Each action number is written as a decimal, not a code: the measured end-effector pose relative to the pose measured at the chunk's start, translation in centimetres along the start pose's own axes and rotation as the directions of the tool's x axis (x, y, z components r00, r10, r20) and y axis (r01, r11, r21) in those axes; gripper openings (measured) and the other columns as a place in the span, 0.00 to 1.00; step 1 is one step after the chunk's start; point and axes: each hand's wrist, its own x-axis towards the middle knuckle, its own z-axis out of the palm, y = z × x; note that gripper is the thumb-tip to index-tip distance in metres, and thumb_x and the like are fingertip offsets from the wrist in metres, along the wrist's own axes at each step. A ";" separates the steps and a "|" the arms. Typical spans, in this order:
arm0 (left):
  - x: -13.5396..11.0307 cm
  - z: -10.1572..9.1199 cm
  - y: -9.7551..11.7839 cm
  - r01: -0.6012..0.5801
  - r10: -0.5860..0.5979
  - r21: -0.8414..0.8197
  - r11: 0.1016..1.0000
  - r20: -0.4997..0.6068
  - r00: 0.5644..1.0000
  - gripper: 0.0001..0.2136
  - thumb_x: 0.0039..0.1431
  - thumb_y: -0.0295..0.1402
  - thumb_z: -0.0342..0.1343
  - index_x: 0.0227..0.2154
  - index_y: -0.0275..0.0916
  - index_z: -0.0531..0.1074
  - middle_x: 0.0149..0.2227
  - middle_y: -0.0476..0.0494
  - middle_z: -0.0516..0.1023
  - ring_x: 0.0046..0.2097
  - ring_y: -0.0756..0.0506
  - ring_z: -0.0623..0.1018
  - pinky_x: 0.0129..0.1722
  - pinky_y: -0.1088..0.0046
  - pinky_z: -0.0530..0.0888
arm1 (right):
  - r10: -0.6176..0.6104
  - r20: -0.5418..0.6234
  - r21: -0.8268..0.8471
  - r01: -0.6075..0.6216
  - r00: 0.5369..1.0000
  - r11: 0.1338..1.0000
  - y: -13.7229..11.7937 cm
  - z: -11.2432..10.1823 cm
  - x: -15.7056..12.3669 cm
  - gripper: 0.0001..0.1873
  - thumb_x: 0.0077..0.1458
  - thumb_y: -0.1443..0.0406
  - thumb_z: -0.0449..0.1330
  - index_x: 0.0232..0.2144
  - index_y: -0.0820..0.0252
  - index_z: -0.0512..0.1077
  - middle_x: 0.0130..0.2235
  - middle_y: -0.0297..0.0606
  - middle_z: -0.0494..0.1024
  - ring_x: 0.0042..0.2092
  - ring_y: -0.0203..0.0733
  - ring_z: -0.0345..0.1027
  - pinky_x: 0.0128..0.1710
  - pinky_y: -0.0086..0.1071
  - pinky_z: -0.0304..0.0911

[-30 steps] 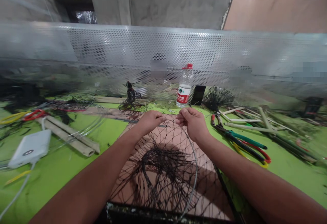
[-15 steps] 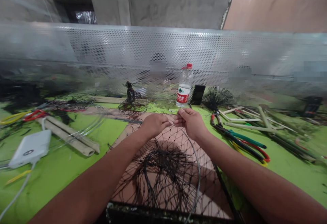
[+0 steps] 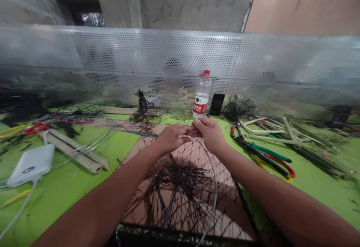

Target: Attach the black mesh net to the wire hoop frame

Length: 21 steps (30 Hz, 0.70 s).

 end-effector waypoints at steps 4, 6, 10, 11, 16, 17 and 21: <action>0.0 0.3 0.0 0.063 -0.063 0.037 0.997 0.014 0.998 0.08 0.55 0.35 0.52 0.33 0.39 0.73 0.35 0.45 0.76 0.38 0.47 0.73 0.37 0.74 0.67 | -0.006 0.024 -0.014 0.006 1.000 1.000 -0.1 0.0 0.0 0.10 0.47 0.59 0.60 0.25 0.61 0.69 0.25 0.34 0.74 0.25 0.33 0.70 0.29 0.31 0.69; 0.0 0.3 -0.3 0.108 -0.108 0.039 0.993 -0.009 0.994 0.08 0.55 0.34 0.52 0.35 0.40 0.73 0.36 0.46 0.76 0.38 0.47 0.73 0.38 0.74 0.67 | -0.025 0.016 -0.028 0.025 1.000 0.999 -0.3 -0.2 0.1 0.10 0.47 0.59 0.60 0.24 0.62 0.69 0.25 0.34 0.74 0.25 0.33 0.69 0.29 0.30 0.69; 0.0 0.2 -1.0 0.212 -0.212 -0.009 0.977 -0.024 0.977 0.08 0.53 0.32 0.51 0.34 0.40 0.74 0.36 0.47 0.77 0.38 0.48 0.73 0.37 0.75 0.67 | -0.067 -0.017 -0.086 0.066 0.998 0.994 -0.7 -0.6 0.2 0.11 0.49 0.59 0.59 0.23 0.62 0.68 0.24 0.34 0.72 0.23 0.33 0.68 0.26 0.29 0.67; 0.0 0.2 -1.1 0.231 -0.231 -0.026 0.973 -0.023 0.973 0.08 0.53 0.31 0.51 0.33 0.40 0.74 0.36 0.47 0.77 0.38 0.48 0.73 0.37 0.75 0.67 | -0.072 -0.016 -0.103 0.070 0.997 0.992 -0.8 -0.7 0.2 0.11 0.49 0.59 0.59 0.23 0.62 0.68 0.23 0.34 0.72 0.23 0.33 0.68 0.25 0.29 0.67; 0.0 0.0 -1.2 0.256 -0.260 -0.119 0.959 -0.024 0.965 0.10 0.51 0.31 0.52 0.37 0.42 0.75 0.38 0.49 0.78 0.40 0.48 0.74 0.39 0.74 0.68 | -0.097 0.014 -0.120 0.098 0.995 0.988 -1.0 -0.5 0.0 0.11 0.49 0.60 0.59 0.23 0.62 0.68 0.24 0.35 0.72 0.24 0.34 0.69 0.27 0.31 0.68; 0.0 0.0 -1.1 0.249 -0.254 -0.142 0.958 -0.015 0.967 0.12 0.52 0.31 0.52 0.40 0.43 0.74 0.40 0.49 0.77 0.41 0.48 0.74 0.41 0.74 0.68 | -0.102 0.013 -0.113 0.102 0.995 0.988 -0.9 -0.5 0.0 0.11 0.49 0.60 0.59 0.23 0.62 0.68 0.24 0.35 0.72 0.24 0.34 0.69 0.28 0.31 0.68; -0.1 -0.2 -0.8 0.192 -0.190 -0.218 0.957 0.030 0.981 0.16 0.52 0.31 0.52 0.45 0.44 0.72 0.46 0.49 0.75 0.47 0.48 0.72 0.48 0.74 0.67 | -0.097 -0.028 -0.092 0.094 0.995 0.991 -0.8 -0.7 0.2 0.11 0.49 0.59 0.59 0.24 0.63 0.69 0.24 0.34 0.72 0.24 0.33 0.69 0.27 0.30 0.67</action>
